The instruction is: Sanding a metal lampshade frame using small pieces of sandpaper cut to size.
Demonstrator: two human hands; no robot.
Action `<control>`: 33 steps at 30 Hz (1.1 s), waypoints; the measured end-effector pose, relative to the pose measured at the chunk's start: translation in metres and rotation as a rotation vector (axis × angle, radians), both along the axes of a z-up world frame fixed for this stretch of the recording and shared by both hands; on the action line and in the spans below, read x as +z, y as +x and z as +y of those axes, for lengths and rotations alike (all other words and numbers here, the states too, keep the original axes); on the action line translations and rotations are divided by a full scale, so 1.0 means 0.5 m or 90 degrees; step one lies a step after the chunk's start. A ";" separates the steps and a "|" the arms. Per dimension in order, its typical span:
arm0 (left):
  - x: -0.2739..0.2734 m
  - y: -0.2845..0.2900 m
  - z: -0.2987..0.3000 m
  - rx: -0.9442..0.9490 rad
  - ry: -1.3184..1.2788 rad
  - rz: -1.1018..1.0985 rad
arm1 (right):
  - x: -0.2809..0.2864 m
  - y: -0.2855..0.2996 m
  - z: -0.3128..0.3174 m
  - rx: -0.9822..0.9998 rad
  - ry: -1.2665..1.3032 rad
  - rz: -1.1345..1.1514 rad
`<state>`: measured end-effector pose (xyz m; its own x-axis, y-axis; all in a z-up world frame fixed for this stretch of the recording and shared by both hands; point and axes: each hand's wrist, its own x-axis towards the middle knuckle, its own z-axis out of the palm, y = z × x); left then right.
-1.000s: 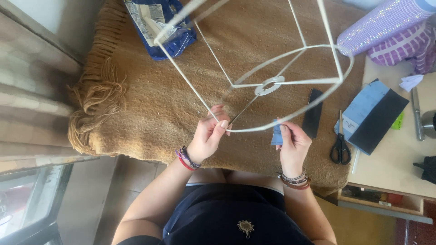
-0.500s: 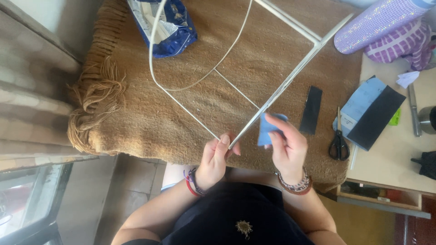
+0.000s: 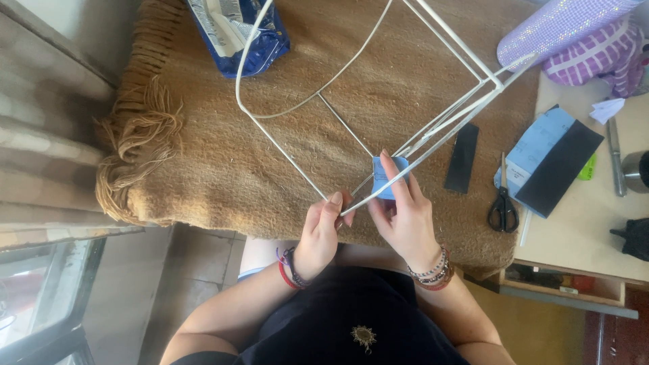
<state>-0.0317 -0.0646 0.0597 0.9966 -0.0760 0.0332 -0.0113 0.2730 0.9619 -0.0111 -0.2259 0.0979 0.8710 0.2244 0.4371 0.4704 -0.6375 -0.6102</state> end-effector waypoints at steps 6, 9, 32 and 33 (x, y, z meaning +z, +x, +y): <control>0.004 -0.006 -0.003 0.012 0.020 0.010 | -0.010 0.011 -0.040 -0.009 -0.084 -0.032; 0.001 -0.006 -0.002 0.028 0.026 -0.012 | -0.025 0.019 -0.065 0.003 -0.096 -0.044; -0.005 -0.008 -0.007 0.065 0.033 -0.014 | -0.051 0.015 -0.035 0.066 -0.075 -0.107; -0.004 -0.006 -0.006 0.065 0.035 -0.013 | -0.051 0.029 -0.048 0.066 -0.073 -0.106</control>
